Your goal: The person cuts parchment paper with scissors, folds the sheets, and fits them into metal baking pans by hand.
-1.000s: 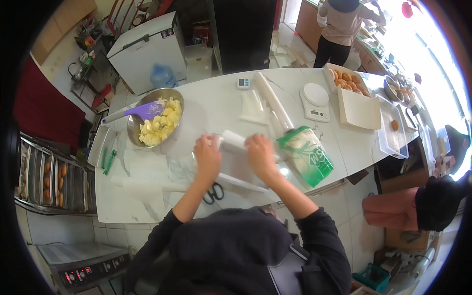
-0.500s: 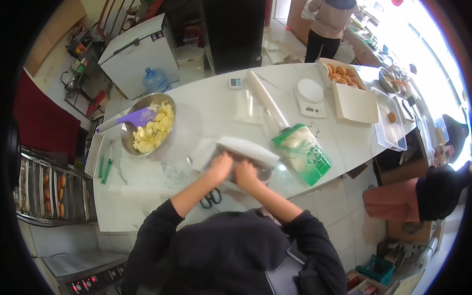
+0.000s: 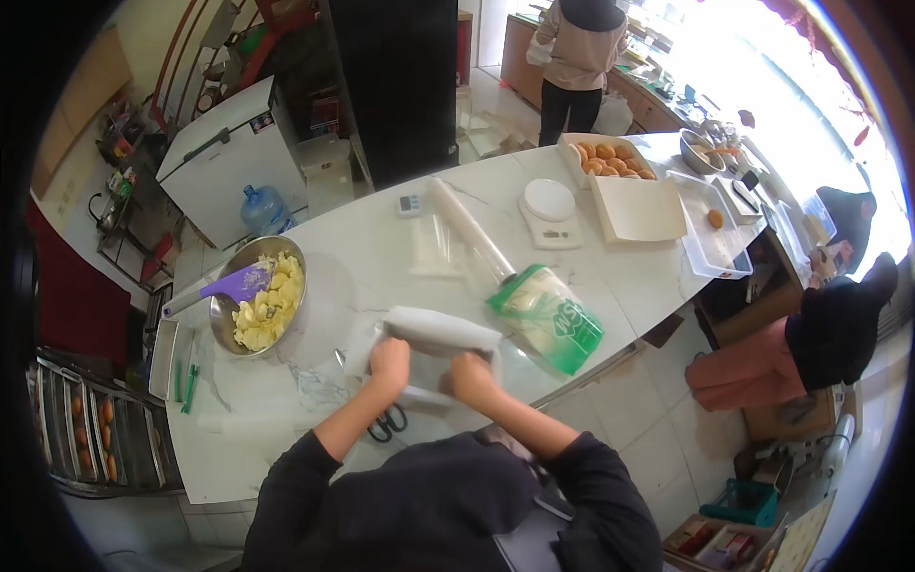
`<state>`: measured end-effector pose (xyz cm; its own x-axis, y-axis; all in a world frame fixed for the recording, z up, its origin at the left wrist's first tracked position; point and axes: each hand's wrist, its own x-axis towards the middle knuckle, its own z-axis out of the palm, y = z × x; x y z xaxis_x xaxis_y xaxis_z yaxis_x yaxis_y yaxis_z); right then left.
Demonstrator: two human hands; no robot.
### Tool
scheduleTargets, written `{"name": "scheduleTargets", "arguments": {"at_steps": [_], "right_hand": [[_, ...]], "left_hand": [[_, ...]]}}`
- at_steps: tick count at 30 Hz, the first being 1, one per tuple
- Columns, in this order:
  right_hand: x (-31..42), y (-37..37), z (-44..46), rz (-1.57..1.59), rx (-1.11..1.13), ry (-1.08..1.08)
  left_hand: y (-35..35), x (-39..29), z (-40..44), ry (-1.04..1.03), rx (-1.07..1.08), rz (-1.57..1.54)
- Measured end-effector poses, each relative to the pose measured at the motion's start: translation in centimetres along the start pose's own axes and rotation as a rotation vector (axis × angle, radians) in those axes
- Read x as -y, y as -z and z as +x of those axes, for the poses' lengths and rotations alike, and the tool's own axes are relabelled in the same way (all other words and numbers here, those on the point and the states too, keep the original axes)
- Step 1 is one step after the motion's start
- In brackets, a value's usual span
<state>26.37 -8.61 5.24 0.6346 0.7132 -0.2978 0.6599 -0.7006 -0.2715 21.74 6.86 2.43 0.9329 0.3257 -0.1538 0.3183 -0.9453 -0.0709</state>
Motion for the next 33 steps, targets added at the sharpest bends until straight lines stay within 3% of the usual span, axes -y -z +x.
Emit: {"name": "scheduleTargets", "arguments": {"at_steps": [1, 4, 13, 22, 26, 28, 30, 33], "right_hand": [[0.2, 0.2, -0.3, 0.027, -0.02, 0.022], [0.7, -0.5, 1.0, 0.074, -0.086, 0.051], [0.8, -1.4, 0.4, 0.086, -0.095, -0.061], [-1.1, -5.7, 0.6, -0.133, -0.337, 0.058], [-1.0, -6.5, 1.2, -0.321, -0.342, 0.034], [-0.6, -5.0, 1.0, -0.344, -0.147, -0.008], [1.0, -1.0, 0.9, -0.257, 0.239, -0.104], [1.2, -2.3, 0.0, -0.478, 0.06, -0.081]], "left_hand": [[0.5, -0.4, -0.5, 0.026, 0.004, 0.043], [-0.4, -0.3, -1.3, -0.139, -0.266, 0.182], [-1.3, -0.2, -0.5, 0.098, -0.02, -0.158], [-1.3, 1.8, 0.5, 0.092, 0.168, -0.292], [-2.6, 1.6, 0.5, 0.024, 0.131, -0.108], [-1.7, 0.5, -0.1, -0.028, 0.196, -0.042], [-1.9, -0.7, -1.1, -0.017, 0.115, 0.126], [-1.8, -1.0, -2.0, -0.061, 0.046, 0.327]]}}
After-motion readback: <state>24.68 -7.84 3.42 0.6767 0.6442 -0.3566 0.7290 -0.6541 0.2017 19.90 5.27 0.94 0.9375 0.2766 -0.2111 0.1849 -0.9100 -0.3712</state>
